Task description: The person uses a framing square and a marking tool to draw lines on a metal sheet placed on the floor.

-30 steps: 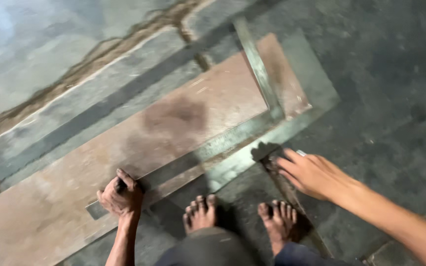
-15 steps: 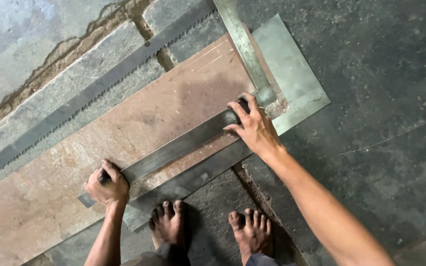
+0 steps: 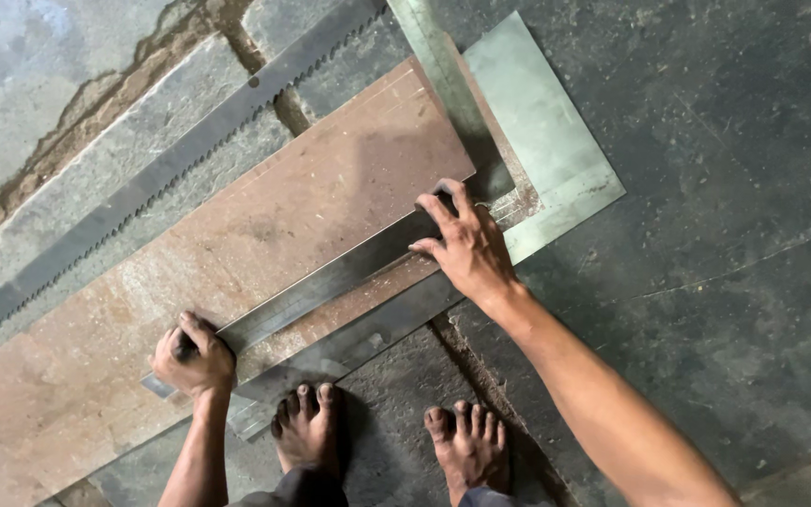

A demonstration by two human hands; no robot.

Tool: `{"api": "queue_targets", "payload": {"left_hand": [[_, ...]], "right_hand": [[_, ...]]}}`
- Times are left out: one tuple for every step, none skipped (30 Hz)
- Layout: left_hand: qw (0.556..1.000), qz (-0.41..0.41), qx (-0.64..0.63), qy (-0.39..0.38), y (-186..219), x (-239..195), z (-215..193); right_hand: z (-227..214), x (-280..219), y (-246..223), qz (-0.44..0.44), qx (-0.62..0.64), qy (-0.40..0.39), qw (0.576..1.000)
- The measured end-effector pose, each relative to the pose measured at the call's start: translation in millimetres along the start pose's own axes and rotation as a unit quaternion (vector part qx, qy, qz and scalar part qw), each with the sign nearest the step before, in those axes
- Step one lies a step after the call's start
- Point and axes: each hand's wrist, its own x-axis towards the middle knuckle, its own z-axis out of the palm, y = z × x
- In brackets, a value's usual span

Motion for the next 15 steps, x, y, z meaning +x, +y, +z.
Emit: {"api": "queue_targets", "payload": {"left_hand": [[1.000, 0.007, -0.005, 0.009, 0.6, 1.0, -1.2], [1.000, 0.004, -0.003, 0.004, 1.7, 1.1, -1.5], [1.000, 0.002, -0.001, 0.000, 1.8, 1.3, -2.6], [1.000, -0.004, 0.002, -0.005, 1.9, -1.3, -4.4], [1.000, -0.007, 0.010, -0.012, 1.9, -2.1, -4.8], [1.000, -0.013, 0.019, -0.016, 1.8, -1.5, -5.5], [0.999, -0.019, 0.029, -0.020, 1.2, 0.2, -7.9], [0.999, -0.008, 0.053, -0.008, 1.2, -2.0, -13.6], [0.997, 0.002, 0.079, 0.003, 1.6, -3.3, -19.3], [0.994, 0.007, 0.109, 0.014, -0.3, -5.6, -28.9], [0.997, -0.031, 0.065, -0.004, -5.5, -2.7, -39.0], [0.997, -0.073, 0.024, -0.018, -14.7, -2.4, -53.1], [0.996, -0.055, 0.015, -0.068, -26.4, -0.8, -68.1], [0.992, -0.044, 0.006, -0.120, -41.8, -0.1, -88.9], [0.984, -0.020, 0.006, -0.175, -56.8, 4.5, -105.8]], "right_hand": [[-2.4, 0.8, -3.4, -0.007, -0.010, 0.004, 1.000], [-6.4, 0.9, -5.4, -0.014, -0.021, 0.008, 1.000], [-9.8, 0.7, -7.8, -0.021, -0.033, 0.013, 0.999], [-13.0, 1.0, -9.6, -0.012, -0.027, 0.006, 1.000], [-15.2, 2.5, -12.0, -0.002, -0.021, 0.000, 1.000], [-16.4, 4.6, -15.7, 0.005, -0.014, -0.008, 1.000], [-18.4, 4.5, -18.8, -0.006, -0.033, -0.001, 0.999], [-21.6, 3.9, -20.1, -0.020, -0.050, 0.003, 0.999], [-23.9, 2.9, -20.8, -0.035, -0.068, 0.008, 0.997], [-25.0, 2.4, -20.3, -0.043, -0.072, 0.006, 0.996], [-26.5, 1.7, -17.8, -0.050, -0.076, 0.005, 0.996], [-24.7, 1.5, -14.5, -0.060, -0.085, 0.006, 0.994], [-23.3, 3.9, -10.9, -0.071, -0.095, 0.007, 0.993], [-24.6, 4.8, -9.1, -0.081, -0.100, 0.003, 0.992], [-27.6, 6.2, -7.4, -0.092, -0.105, 0.000, 0.990]]}}
